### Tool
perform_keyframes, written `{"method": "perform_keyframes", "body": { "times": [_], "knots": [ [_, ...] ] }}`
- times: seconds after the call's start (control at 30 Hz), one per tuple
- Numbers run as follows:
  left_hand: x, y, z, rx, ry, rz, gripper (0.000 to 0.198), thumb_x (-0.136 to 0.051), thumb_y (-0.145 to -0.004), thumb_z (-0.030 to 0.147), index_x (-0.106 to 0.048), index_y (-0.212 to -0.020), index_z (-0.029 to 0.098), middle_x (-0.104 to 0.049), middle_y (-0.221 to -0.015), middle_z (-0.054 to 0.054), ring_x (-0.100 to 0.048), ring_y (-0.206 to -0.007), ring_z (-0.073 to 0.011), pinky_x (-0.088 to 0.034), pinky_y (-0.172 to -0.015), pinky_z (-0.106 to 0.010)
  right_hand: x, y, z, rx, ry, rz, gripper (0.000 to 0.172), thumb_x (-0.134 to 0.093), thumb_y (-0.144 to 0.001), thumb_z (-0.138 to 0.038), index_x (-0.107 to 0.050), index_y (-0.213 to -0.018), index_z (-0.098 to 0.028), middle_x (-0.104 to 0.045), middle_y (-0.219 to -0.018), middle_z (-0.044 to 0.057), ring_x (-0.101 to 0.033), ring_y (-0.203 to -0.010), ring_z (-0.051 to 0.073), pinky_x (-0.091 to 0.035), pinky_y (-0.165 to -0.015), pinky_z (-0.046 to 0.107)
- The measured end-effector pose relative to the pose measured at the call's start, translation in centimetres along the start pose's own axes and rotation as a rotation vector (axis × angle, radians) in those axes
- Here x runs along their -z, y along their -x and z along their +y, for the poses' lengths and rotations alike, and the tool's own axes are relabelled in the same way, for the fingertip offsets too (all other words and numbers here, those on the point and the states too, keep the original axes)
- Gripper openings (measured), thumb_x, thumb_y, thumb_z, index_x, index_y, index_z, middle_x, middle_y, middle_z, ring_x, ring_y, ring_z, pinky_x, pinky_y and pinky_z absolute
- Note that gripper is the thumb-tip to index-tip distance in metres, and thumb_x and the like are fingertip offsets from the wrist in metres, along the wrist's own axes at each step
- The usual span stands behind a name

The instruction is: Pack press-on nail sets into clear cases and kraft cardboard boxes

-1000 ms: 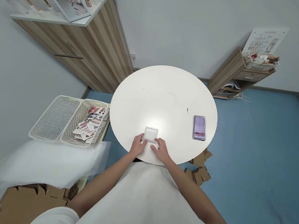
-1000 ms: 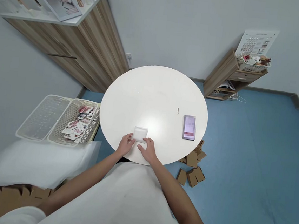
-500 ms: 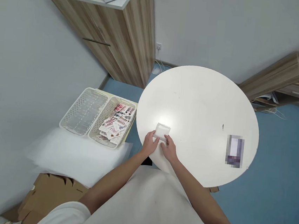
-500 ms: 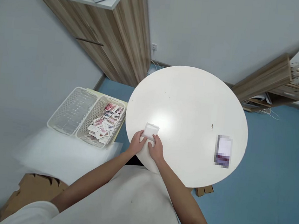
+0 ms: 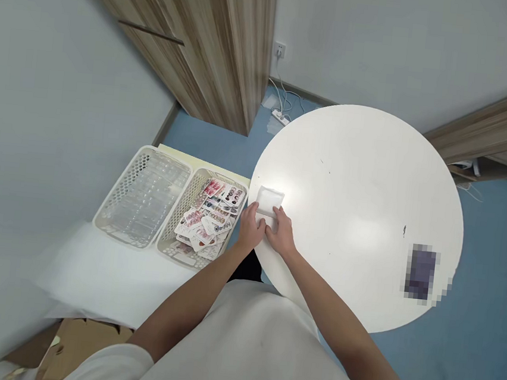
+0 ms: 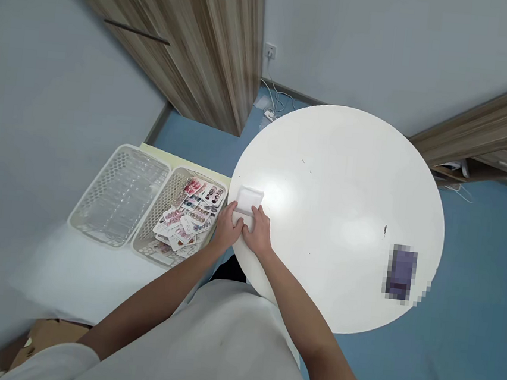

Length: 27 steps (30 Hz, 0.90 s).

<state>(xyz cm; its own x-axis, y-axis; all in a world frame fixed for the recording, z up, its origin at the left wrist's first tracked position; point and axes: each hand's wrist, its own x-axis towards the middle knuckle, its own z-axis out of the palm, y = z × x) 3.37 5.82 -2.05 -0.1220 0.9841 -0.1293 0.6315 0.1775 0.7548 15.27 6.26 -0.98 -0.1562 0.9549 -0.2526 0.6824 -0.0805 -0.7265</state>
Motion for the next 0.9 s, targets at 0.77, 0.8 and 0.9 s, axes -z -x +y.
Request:
{"method": "perform_keyframes", "body": {
  "times": [0.77,0.8,0.9],
  "knots": [
    [-3.2,16.1,1.6,0.163,0.146,-0.126,0.033,-0.047,-0.077,0.027,-0.054,-0.107,0.017,-0.057,-0.110,-0.009,-0.054,-0.102,-0.0195,-0.045,-0.084,-0.034,5.1,14.4,8.7,-0.135,-0.377,-0.322,0.043,-0.052,-0.071,-0.029,-0.050,-0.114,-0.020,-0.057,-0.111,0.008,-0.059,-0.090,0.018,-0.045,-0.083,0.036],
    [-3.5,17.4,1.8,0.171,0.169,-0.123,0.033,-0.047,-0.077,0.028,-0.054,-0.107,0.016,-0.058,-0.109,-0.010,-0.055,-0.099,-0.0192,-0.046,-0.082,-0.034,5.3,15.5,9.4,-0.135,-0.385,-0.334,0.040,-0.052,-0.071,-0.030,-0.052,-0.110,-0.019,-0.058,-0.108,0.008,-0.059,-0.090,0.018,-0.045,-0.081,0.036],
    [-3.8,20.6,2.8,0.172,0.236,-0.129,0.033,-0.047,-0.077,0.031,-0.055,-0.106,0.016,-0.060,-0.108,-0.010,-0.057,-0.094,-0.0185,-0.048,-0.076,-0.032,5.5,18.0,10.5,-0.131,-0.408,-0.360,0.037,-0.051,-0.071,-0.030,-0.055,-0.106,-0.018,-0.060,-0.104,0.008,-0.059,-0.088,0.018,-0.047,-0.078,0.034]
  ]
}}
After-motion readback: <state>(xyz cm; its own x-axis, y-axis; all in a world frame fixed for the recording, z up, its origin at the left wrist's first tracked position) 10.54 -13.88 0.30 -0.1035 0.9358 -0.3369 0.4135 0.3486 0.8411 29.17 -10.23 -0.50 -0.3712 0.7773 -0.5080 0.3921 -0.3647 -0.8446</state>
